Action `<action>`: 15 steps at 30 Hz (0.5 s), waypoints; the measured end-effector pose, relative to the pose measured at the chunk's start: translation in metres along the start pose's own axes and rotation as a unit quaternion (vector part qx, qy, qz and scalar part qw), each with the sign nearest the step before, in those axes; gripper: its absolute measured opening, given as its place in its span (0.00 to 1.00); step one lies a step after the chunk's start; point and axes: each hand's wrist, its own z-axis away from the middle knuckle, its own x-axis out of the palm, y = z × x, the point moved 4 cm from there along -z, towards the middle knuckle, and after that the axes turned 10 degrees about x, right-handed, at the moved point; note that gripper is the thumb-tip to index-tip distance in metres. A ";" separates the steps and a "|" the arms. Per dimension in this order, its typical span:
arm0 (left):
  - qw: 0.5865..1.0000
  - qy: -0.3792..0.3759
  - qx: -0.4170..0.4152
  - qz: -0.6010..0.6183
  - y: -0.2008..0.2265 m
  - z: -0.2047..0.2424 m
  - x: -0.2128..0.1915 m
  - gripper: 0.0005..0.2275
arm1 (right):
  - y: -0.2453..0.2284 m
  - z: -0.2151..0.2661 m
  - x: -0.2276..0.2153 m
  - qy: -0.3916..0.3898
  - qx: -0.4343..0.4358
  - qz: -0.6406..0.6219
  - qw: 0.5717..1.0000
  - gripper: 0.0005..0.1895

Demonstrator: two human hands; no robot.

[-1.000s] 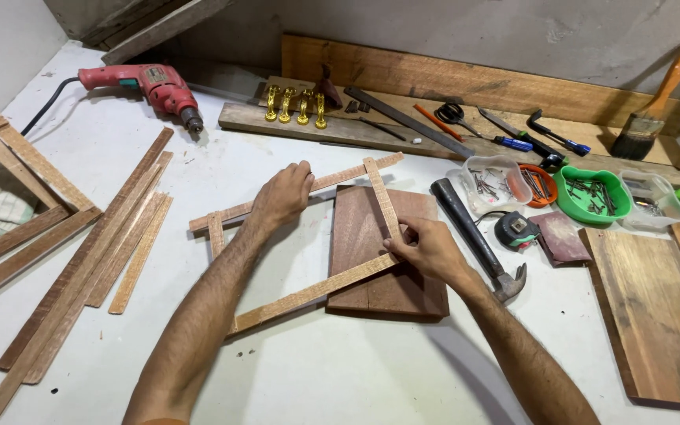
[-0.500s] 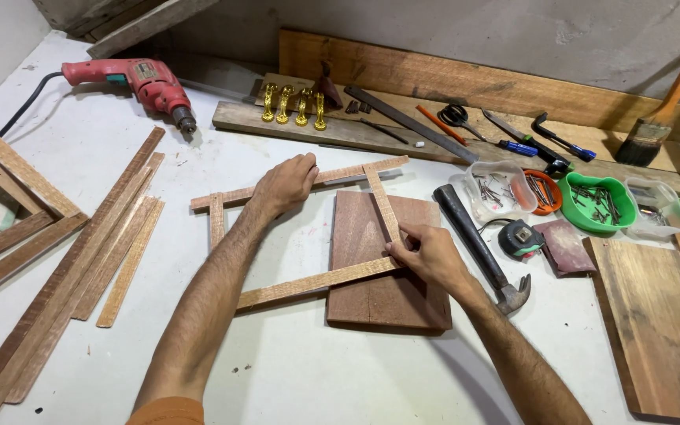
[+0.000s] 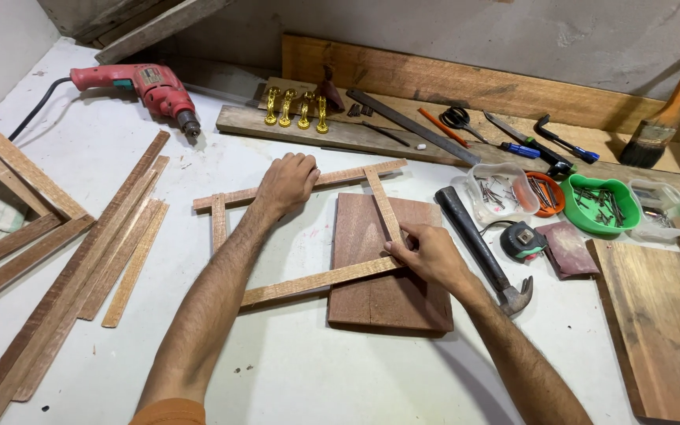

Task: The person assembles a small wooden frame on a workbench. They measure and mark a wooden strip with a steel ruler and pencil, position the strip against the frame, and hammer nails to fasten the joints, repositioning the frame to work on different sides.

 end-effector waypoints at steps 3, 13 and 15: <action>0.997 0.057 0.032 -0.029 0.013 -0.005 -0.015 0.08 | -0.003 0.001 -0.008 0.000 0.011 0.032 0.999 0.33; 0.981 0.010 -0.008 0.194 0.161 0.013 -0.053 0.10 | -0.035 0.010 -0.029 0.118 -0.153 -0.144 0.970 0.21; 0.978 0.051 0.007 0.201 0.187 0.021 -0.057 0.08 | -0.034 0.008 -0.014 -0.003 -0.109 -0.374 0.921 0.16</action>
